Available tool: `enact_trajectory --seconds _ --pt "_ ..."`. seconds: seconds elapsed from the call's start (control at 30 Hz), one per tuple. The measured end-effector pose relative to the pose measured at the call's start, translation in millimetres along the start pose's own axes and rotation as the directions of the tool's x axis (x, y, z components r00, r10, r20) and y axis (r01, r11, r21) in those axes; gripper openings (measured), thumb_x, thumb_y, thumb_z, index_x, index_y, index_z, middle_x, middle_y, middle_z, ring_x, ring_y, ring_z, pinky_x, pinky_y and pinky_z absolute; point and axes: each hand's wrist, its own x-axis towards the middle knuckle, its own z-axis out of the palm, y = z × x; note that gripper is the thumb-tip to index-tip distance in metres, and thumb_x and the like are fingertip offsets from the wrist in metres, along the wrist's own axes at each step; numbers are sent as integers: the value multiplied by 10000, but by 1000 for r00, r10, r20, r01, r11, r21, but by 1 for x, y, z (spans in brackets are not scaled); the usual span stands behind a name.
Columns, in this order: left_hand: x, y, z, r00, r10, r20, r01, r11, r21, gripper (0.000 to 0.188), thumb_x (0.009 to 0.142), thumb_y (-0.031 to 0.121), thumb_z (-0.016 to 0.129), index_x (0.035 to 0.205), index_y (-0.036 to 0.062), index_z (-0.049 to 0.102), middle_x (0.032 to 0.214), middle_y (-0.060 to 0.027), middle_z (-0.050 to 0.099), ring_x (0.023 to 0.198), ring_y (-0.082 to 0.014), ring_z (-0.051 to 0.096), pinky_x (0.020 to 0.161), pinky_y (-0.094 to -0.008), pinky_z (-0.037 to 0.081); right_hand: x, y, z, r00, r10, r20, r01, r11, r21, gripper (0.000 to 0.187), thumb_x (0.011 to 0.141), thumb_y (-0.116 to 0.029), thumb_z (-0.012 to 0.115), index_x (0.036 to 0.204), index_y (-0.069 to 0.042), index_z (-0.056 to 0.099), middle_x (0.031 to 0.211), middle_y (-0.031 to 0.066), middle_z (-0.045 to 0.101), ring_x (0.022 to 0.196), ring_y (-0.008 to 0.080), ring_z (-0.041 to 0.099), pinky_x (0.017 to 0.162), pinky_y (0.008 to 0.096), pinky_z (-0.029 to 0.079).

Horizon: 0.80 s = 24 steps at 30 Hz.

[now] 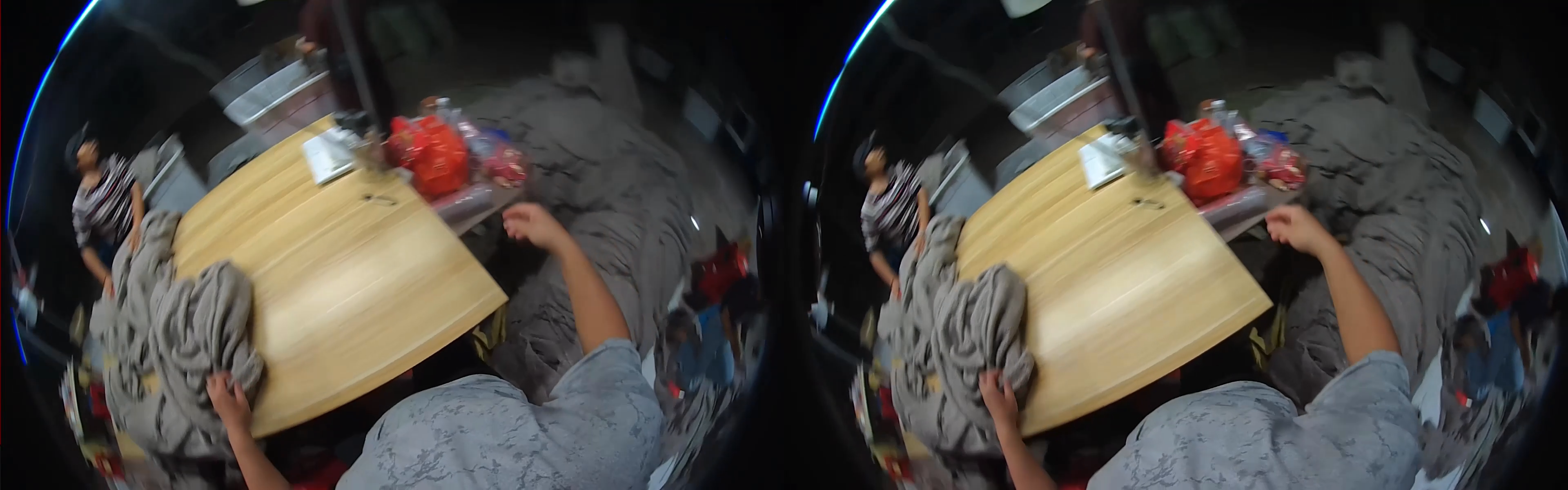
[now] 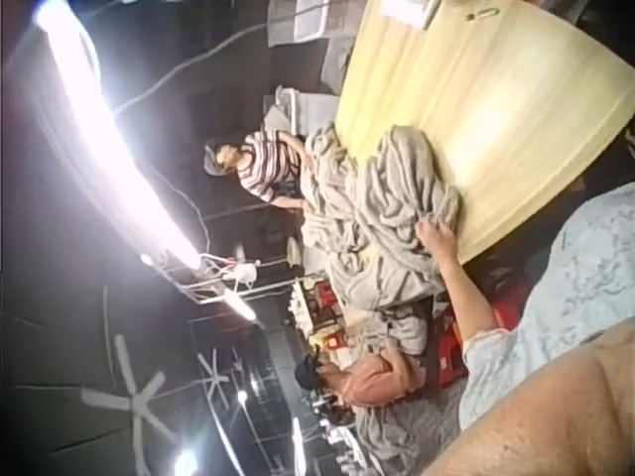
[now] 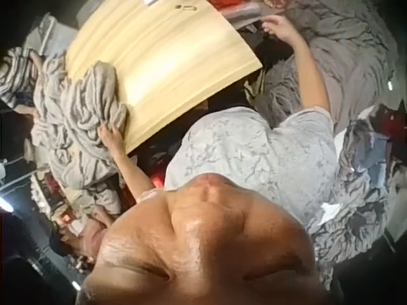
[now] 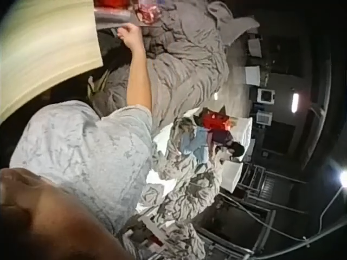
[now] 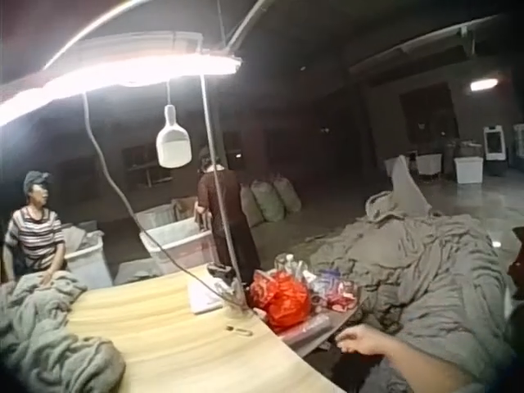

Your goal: Inspecting and removing loose threads from grey knitted sweaters on a factory table.

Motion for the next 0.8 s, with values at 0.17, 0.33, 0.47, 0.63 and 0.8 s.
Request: enact_trajectory --seconds 0.17,0.33,0.47,0.63,0.8 --pt "3 -57 21 992 -76 -102 95 976 194 728 680 242 713 1269 1 359 1261 -247 397 1190 -398 352 1011 -436 283 -24 -44 105 952 -192 238 274 882 -384 232 817 -91 588 1010 37 583 864 104 650 792 167 616 704 277 482" --pt "-8 -41 41 949 -288 -125 299 952 74 664 662 129 698 1233 59 366 1156 -207 437 1024 -393 485 809 -426 448 -29 -76 197 840 -202 503 347 913 -214 228 786 -32 607 1008 16 592 890 112 650 824 183 623 731 280 484" --pt "-19 -25 51 941 -336 30 336 942 19 666 703 252 690 1246 78 345 1107 -209 489 958 -392 529 756 -454 457 -38 -92 262 677 -287 678 486 866 -119 202 794 -47 606 984 18 594 883 111 644 804 192 619 719 282 486" --pt "-1 25 19 905 -409 121 419 905 -78 467 702 223 678 1098 67 487 829 -169 601 855 -360 578 717 -432 459 -58 -105 306 482 -363 798 618 786 -15 186 803 -59 598 970 23 591 881 119 631 778 200 613 704 289 488" --pt "10 156 -38 930 305 -204 -365 822 -437 235 646 46 634 878 53 597 691 -94 559 676 -277 530 610 -372 441 -44 -107 327 657 -353 667 336 928 161 484 780 -45 606 1225 -53 415 1036 105 554 821 169 585 690 251 487"
